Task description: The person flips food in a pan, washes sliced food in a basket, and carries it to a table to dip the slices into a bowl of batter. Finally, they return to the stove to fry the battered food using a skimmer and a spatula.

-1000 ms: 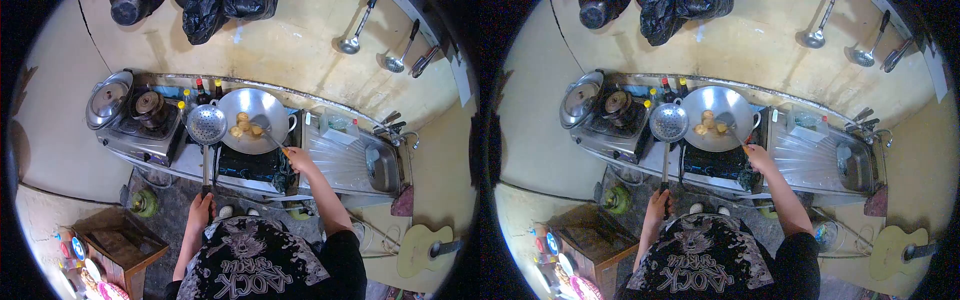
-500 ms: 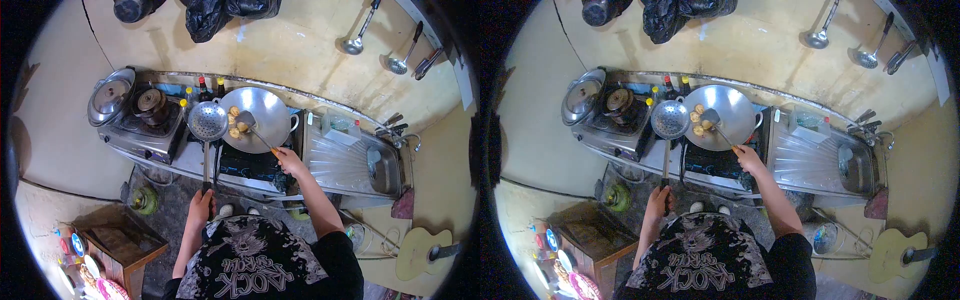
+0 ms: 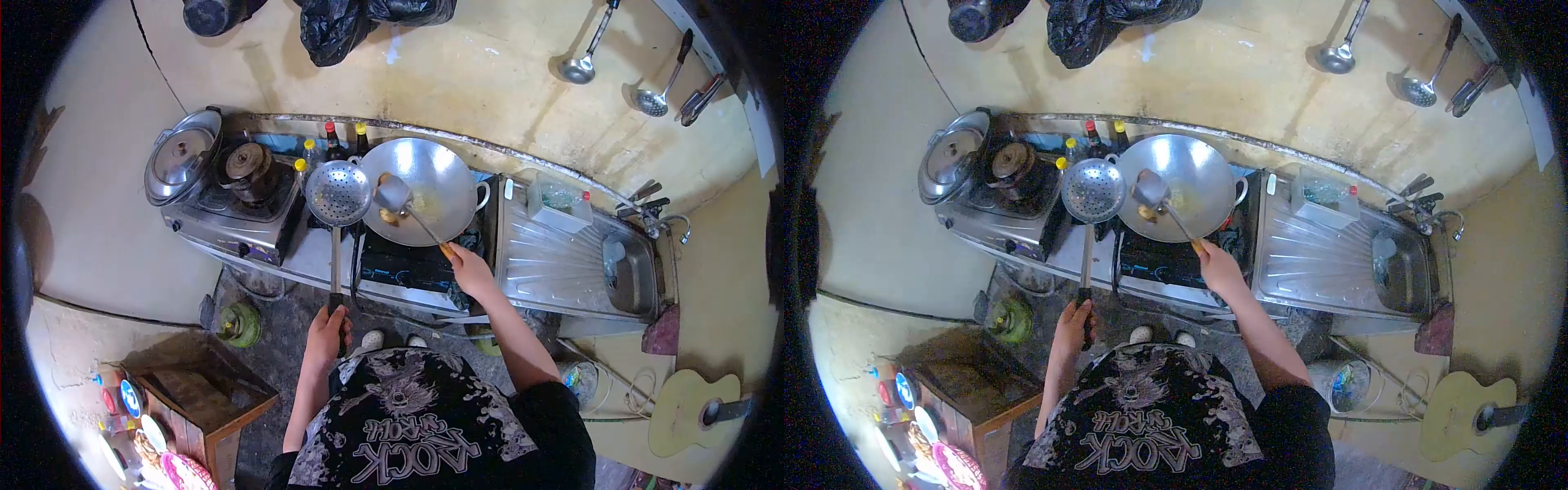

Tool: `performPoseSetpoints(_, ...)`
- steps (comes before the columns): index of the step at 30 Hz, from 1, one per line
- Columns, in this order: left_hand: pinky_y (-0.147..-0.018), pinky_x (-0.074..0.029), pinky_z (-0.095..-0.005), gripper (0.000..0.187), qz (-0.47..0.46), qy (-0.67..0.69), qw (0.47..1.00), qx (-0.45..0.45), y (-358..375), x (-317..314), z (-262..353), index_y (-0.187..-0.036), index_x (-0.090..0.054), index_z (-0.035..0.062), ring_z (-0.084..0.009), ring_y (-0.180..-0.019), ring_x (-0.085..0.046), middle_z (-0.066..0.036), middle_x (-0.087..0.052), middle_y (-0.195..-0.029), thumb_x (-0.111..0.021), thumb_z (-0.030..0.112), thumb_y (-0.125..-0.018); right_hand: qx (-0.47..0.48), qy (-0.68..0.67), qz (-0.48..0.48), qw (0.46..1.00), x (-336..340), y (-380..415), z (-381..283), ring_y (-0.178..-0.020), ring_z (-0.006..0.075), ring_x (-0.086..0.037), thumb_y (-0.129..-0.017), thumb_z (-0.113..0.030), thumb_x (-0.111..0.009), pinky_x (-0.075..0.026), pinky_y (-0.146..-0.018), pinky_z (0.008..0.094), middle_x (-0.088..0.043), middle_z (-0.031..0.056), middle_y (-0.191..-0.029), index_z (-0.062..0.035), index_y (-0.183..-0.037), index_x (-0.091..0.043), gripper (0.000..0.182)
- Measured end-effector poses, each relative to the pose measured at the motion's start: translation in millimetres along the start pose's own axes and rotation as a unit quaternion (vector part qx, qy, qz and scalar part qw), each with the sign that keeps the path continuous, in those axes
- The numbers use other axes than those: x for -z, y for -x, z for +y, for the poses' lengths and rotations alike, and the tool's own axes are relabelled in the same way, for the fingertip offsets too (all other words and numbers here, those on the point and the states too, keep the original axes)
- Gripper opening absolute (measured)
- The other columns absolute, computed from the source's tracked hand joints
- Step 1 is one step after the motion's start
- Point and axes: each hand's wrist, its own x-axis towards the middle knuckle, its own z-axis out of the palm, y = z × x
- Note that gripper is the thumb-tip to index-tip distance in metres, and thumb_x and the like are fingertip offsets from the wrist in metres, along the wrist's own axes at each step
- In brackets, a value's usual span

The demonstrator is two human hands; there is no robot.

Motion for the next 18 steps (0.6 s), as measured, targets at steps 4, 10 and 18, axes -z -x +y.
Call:
performPoseSetpoints(4, -0.043, -0.035, -0.0224, 0.014, 0.007, 0.003, 1.000, -0.008, 5, -2, 2, -0.088, -0.046, 0.0052, -0.0093, -0.048, -0.043, -0.001, -0.046, -0.063, -0.043, 0.019, -0.091, 0.012, 0.019, 0.046, 0.999, 0, -8, 34, -0.092, 0.0371, -0.055, -0.087, -0.019, -0.042, -0.044, -0.080, 0.0416, -0.057, 0.0216, -0.102, -0.0030, -0.115, -0.050, 0.033)
performPoseSetpoints(10, -0.043, -0.035, -0.0217, 0.015, 0.007, 0.009, 1.000, -0.003, 4, 3, -1, -0.088, -0.047, 0.0055, -0.0091, -0.048, -0.043, -0.001, -0.046, -0.063, -0.044, 0.020, -0.090, 0.009, 0.069, 0.099, 0.993, 17, 8, 33, -0.086, 0.0387, -0.056, -0.087, -0.021, -0.042, -0.044, -0.076, 0.0456, -0.059, 0.0217, -0.096, -0.0046, -0.116, -0.050, 0.034)
performPoseSetpoints(18, -0.041, -0.034, -0.0220, 0.015, 0.033, -0.007, 0.999, 0.015, 11, -6, 11, -0.087, -0.047, 0.0065, -0.0088, -0.044, -0.043, 0.000, -0.047, -0.063, -0.044, 0.021, -0.090, -0.039, 0.078, 0.099, 0.991, 8, -8, 21, -0.092, 0.0378, -0.054, -0.086, -0.017, -0.043, -0.044, -0.079, 0.0422, -0.057, 0.0198, -0.104, -0.0040, -0.114, -0.051, 0.031)
